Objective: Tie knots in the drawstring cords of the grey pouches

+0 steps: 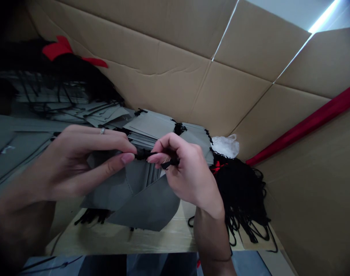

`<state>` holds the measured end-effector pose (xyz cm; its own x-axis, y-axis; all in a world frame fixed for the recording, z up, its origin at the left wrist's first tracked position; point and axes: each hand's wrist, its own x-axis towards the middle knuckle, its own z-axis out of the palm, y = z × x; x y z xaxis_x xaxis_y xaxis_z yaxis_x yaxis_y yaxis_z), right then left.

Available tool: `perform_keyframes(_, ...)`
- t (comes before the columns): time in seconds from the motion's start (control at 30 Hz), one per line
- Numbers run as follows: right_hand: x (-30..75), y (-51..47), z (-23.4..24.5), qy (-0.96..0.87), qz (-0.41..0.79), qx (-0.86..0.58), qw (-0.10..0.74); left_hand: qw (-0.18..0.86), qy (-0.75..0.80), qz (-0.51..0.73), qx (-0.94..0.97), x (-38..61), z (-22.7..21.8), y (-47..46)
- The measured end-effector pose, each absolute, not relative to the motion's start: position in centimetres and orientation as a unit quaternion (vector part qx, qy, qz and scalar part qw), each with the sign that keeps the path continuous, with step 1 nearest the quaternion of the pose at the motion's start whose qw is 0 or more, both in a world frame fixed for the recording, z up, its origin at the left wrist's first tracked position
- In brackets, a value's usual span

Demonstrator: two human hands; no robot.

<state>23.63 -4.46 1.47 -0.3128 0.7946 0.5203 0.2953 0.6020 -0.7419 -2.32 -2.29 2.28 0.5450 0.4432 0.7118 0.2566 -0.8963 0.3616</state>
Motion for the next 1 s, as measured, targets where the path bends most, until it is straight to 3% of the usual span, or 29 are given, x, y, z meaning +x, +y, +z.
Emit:
perform_keyframes(0.5,23.3,-4.0,0.9,-0.822,0.144,-0.312,0.455,0.079,0.197,0.367,0.906,-1.7,1.4,-1.6)
perform_keyframes(0.8,23.2,-3.9,0.9,-0.792,0.282,-0.254,0.478,0.187,0.109,0.354,0.910,-2.7,2.4,-1.9)
perform_keyframes(1.0,22.9,-3.7,0.6,-0.770,0.294,-0.252,0.508,0.222,0.105,0.369,0.897,-2.8,2.5,-2.2)
